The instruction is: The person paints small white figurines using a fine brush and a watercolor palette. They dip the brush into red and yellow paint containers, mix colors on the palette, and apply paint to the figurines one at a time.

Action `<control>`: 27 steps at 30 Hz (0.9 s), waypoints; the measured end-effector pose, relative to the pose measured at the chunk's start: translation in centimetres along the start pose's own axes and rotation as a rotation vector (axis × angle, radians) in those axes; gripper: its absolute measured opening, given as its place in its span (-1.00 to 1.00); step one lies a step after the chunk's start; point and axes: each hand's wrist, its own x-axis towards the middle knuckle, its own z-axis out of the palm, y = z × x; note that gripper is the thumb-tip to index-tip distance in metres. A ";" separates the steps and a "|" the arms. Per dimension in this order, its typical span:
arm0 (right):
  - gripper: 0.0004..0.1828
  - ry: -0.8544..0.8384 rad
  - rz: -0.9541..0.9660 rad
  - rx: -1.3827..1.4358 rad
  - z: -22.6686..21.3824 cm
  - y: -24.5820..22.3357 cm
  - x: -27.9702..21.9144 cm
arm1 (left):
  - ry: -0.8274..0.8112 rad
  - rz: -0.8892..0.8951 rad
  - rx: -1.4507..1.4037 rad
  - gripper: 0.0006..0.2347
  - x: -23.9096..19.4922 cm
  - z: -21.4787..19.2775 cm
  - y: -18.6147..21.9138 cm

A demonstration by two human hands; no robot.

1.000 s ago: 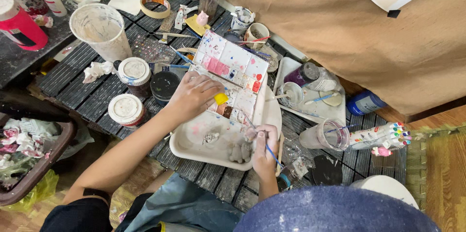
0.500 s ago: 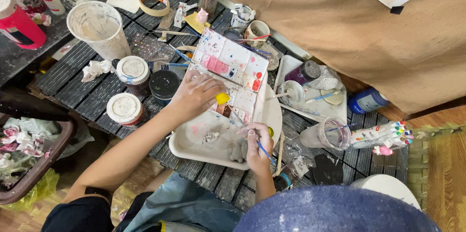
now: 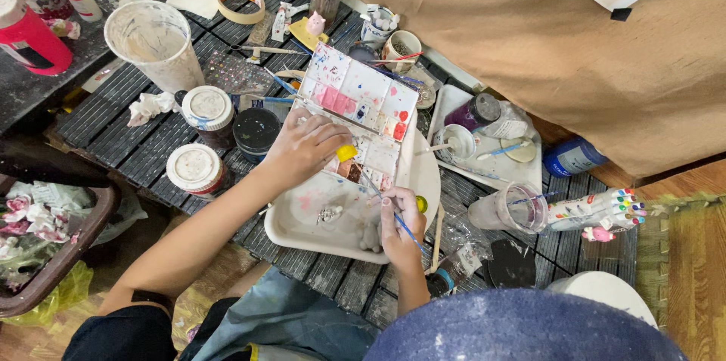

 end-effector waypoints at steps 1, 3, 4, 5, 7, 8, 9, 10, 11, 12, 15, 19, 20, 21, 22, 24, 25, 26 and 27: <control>-0.89 -0.001 0.003 0.013 0.1 -0.1 0.0 | 0.009 0.006 -0.004 -0.72 0.0 -0.1 0.0; -0.89 -0.005 0.009 0.038 0.2 -0.3 0.0 | 0.012 0.024 0.003 -0.71 0.1 -0.2 0.0; -0.88 -0.002 0.019 0.025 0.2 -0.4 0.0 | 0.005 0.036 0.016 -0.70 0.2 -0.3 0.0; -0.88 0.001 0.029 0.011 0.2 -0.5 0.0 | -0.001 0.049 0.029 -0.70 0.3 -0.4 0.0; -0.88 0.001 0.008 0.002 0.2 -0.6 0.0 | 0.008 0.053 0.018 -0.70 0.3 -0.6 0.1; -0.88 -0.003 -0.024 0.005 0.2 -0.6 0.1 | 0.014 0.056 0.014 -0.70 0.4 -0.7 0.1; -0.89 -0.007 -0.057 0.009 0.2 -0.7 0.1 | 0.016 0.058 0.015 -0.70 0.5 -0.8 0.1; -0.89 -0.005 -0.060 -0.002 0.2 -0.7 0.2 | 0.018 0.058 0.016 -0.70 0.5 -0.8 0.1; -0.89 -0.004 -0.064 -0.013 0.3 -0.7 0.2 | 0.020 0.059 0.017 -0.70 0.5 -0.9 0.2; -0.89 -0.003 -0.068 -0.024 0.3 -0.6 0.2 | 0.021 0.060 0.017 -0.70 0.6 -0.9 0.2; -0.90 -0.007 -0.072 -0.003 0.4 -0.6 0.1 | 0.025 0.061 0.015 -0.70 0.7 -1.0 0.2; -0.90 0.002 -0.074 0.014 0.5 -0.7 0.1 | 0.032 0.071 0.006 -0.70 0.9 -1.2 0.2; -0.90 0.003 -0.089 0.014 0.6 -0.7 0.2 | 0.034 0.076 0.001 -0.70 1.0 -1.3 0.2; -0.90 0.004 -0.104 0.014 0.6 -0.7 0.2 | 0.035 0.076 0.000 -0.71 1.0 -1.4 0.2; -0.90 0.008 -0.093 0.002 0.6 -0.8 0.1 | 0.036 0.076 -0.001 -0.71 1.0 -1.4 0.2; -0.90 0.017 -0.072 -0.022 0.6 -0.9 0.1 | 0.040 0.081 0.002 -0.73 1.1 -1.5 0.2; -0.91 0.018 -0.075 -0.021 0.6 -1.0 0.1 | 0.044 0.087 0.006 -0.73 1.2 -1.5 0.3; -0.91 0.019 -0.078 -0.021 0.6 -1.1 0.1 | 0.047 0.094 0.010 -0.74 1.3 -1.5 0.3; -0.91 0.020 -0.081 -0.020 0.6 -1.1 0.1 | 0.044 0.092 0.006 -0.74 1.3 -1.5 0.3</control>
